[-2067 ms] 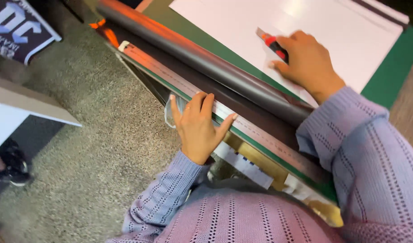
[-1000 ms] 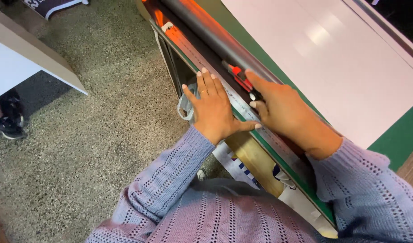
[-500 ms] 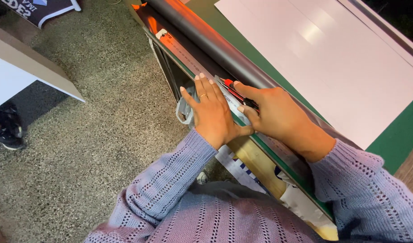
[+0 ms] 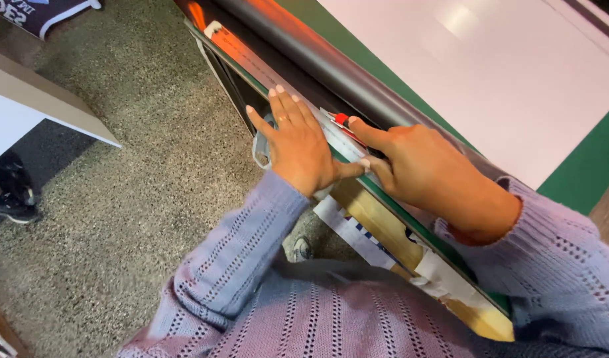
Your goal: Cutting a roll of dark material using a ruler and a utility knife on a cutting mat
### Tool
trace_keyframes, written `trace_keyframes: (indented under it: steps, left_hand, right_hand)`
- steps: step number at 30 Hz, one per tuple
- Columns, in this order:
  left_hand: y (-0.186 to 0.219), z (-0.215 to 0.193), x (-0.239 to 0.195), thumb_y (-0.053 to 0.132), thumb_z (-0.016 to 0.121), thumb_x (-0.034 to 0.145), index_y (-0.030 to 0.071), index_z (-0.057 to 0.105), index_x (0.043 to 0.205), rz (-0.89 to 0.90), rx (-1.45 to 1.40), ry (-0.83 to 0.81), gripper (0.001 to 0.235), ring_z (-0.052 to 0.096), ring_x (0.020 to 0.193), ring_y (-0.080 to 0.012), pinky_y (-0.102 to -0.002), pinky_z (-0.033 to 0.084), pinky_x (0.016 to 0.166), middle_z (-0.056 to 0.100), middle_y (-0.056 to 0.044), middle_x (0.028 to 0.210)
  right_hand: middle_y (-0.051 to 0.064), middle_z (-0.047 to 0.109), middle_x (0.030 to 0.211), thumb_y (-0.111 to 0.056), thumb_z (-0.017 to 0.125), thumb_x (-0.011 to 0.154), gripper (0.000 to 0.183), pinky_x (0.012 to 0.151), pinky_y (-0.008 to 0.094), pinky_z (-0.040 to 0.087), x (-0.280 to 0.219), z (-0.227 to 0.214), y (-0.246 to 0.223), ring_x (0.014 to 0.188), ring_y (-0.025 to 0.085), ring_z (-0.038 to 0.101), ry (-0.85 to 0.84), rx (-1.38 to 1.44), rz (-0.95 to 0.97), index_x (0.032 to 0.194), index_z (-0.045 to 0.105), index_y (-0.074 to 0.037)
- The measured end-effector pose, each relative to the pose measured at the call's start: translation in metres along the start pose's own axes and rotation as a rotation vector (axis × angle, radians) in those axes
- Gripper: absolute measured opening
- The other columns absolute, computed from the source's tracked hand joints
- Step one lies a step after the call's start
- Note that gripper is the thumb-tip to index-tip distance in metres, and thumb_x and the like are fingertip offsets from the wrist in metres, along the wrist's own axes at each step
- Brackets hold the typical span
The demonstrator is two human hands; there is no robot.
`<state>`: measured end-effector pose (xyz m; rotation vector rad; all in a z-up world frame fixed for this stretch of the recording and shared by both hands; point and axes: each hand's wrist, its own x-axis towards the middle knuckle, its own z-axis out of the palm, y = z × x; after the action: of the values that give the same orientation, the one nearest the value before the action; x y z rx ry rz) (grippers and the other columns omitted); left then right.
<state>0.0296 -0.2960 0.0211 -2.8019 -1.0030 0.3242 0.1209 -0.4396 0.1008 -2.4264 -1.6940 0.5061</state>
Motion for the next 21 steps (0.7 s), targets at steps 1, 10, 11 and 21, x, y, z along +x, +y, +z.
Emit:
trace_keyframes:
  steps: [1,10,11,21]
  left_hand:
    - [0.0,-0.001,-0.001,0.128,0.035,0.045,-0.011,0.016,0.157,0.015,-0.011,-0.023,0.18,0.003,0.153,-0.0527,-0.084,0.004,0.108,0.009,-0.04,0.164]
    - [-0.01,-0.01,0.001,0.121,0.041,0.053,-0.012,0.009,0.158,0.035,-0.015,-0.087,0.173,0.005,0.154,-0.0482,-0.086,0.004,0.106,0.012,-0.036,0.166]
    - [-0.008,-0.014,0.001,0.121,0.041,0.053,-0.012,0.009,0.158,0.04,-0.014,-0.09,0.173,0.005,0.154,-0.0482,-0.086,0.004,0.106,0.012,-0.036,0.166]
    - [-0.002,-0.045,0.0,0.118,0.048,0.047,-0.009,-0.001,0.16,-0.049,-0.017,-0.299,0.177,-0.002,0.158,-0.0425,-0.083,-0.003,0.108,0.002,-0.031,0.17]
  right_hand:
    - [0.022,0.07,0.085,-0.019,0.06,0.089,0.064,0.062,0.056,0.047,-0.009,-0.003,-0.001,0.074,0.047,0.066,-0.022,-0.02,0.015,0.151,0.047,-0.024]
    - [0.014,0.062,0.08,-0.025,0.054,0.095,0.067,0.061,0.051,0.046,-0.073,-0.002,0.017,0.067,0.038,0.061,-0.162,-0.017,0.129,0.159,0.035,-0.031]
    - [0.014,0.062,0.08,-0.025,0.054,0.095,0.067,0.061,0.051,0.046,-0.082,0.0,0.022,0.067,0.038,0.061,-0.165,-0.012,0.133,0.159,0.035,-0.031]
    - [0.011,0.061,0.081,-0.024,0.063,0.092,0.068,0.057,0.051,0.049,-0.164,0.028,0.06,0.063,0.039,0.062,0.01,-0.005,0.075,0.156,0.042,-0.032]
